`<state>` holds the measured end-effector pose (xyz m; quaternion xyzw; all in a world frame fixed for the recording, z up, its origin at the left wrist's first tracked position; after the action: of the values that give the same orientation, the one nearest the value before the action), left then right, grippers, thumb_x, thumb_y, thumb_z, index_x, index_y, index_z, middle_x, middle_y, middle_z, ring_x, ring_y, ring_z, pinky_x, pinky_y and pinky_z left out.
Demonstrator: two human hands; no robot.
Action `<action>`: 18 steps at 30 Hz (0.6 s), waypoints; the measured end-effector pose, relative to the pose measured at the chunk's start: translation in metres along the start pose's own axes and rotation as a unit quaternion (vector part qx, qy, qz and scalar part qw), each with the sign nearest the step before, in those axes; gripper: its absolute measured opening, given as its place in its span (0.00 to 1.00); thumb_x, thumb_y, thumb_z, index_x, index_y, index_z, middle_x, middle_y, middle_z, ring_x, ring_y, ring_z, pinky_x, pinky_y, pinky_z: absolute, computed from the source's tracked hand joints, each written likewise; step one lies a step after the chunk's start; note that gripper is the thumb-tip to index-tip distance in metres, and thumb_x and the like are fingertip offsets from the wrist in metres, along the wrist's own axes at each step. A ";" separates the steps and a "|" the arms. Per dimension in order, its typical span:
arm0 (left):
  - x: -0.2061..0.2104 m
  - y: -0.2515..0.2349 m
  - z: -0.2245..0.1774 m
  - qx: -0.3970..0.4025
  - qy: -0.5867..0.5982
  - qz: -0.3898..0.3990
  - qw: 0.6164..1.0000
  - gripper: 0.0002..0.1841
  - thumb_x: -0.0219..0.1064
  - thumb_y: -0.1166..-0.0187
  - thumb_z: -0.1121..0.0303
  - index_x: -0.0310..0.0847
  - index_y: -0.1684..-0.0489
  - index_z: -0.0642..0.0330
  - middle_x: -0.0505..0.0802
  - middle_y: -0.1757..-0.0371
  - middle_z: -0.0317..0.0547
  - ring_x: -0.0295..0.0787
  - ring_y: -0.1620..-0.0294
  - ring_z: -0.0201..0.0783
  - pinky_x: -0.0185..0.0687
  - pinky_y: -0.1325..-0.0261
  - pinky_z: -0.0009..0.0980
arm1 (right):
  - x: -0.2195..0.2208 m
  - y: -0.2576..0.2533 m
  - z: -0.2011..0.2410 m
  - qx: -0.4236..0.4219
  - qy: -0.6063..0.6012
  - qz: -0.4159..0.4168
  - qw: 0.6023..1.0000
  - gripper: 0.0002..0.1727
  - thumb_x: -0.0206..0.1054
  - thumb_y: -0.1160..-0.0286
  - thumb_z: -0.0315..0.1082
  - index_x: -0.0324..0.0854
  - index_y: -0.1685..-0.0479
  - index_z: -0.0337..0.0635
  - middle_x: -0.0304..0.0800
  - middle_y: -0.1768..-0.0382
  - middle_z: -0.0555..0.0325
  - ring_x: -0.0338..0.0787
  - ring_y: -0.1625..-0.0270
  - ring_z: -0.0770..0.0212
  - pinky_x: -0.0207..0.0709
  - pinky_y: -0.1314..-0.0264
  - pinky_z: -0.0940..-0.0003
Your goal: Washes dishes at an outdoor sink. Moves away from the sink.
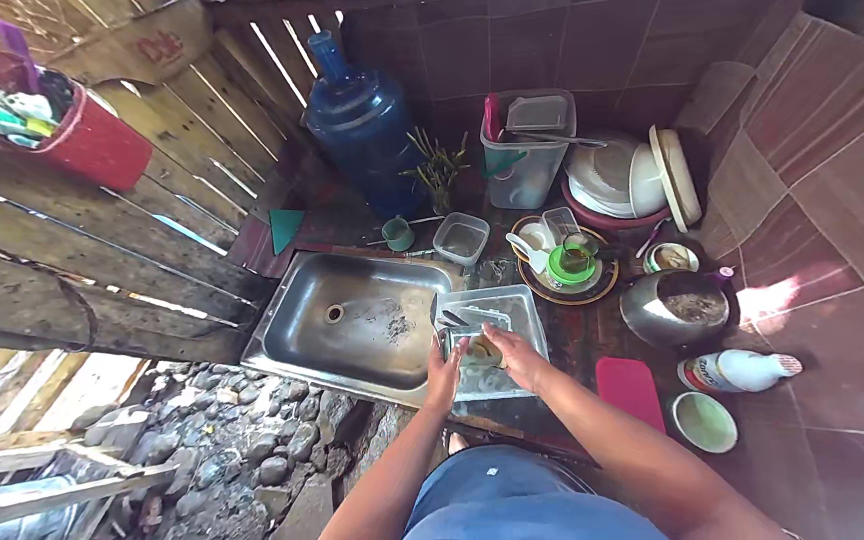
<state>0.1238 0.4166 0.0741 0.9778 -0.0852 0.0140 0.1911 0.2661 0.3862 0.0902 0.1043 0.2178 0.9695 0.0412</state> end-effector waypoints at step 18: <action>-0.017 0.017 -0.007 -0.089 -0.027 -0.024 0.995 0.18 0.50 0.08 0.51 0.77 0.40 0.52 0.87 0.66 0.38 0.77 0.75 0.26 0.71 0.76 0.24 | 0.044 0.028 0.023 -0.084 0.213 0.071 0.971 0.26 0.65 0.15 0.45 0.81 0.35 0.27 0.89 0.40 0.39 0.87 0.33 0.53 0.74 0.22 0.55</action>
<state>0.1038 0.4062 0.0858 0.9587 -0.0676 -0.0244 0.2752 0.2270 0.3757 0.1309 -0.0936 0.1309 0.9847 -0.0666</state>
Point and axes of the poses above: each hand's wrist, its own y-axis away from the middle knuckle, its own x-axis out of the palm, z = x × y, the point moved 10 cm from there along -y, towards the middle knuckle
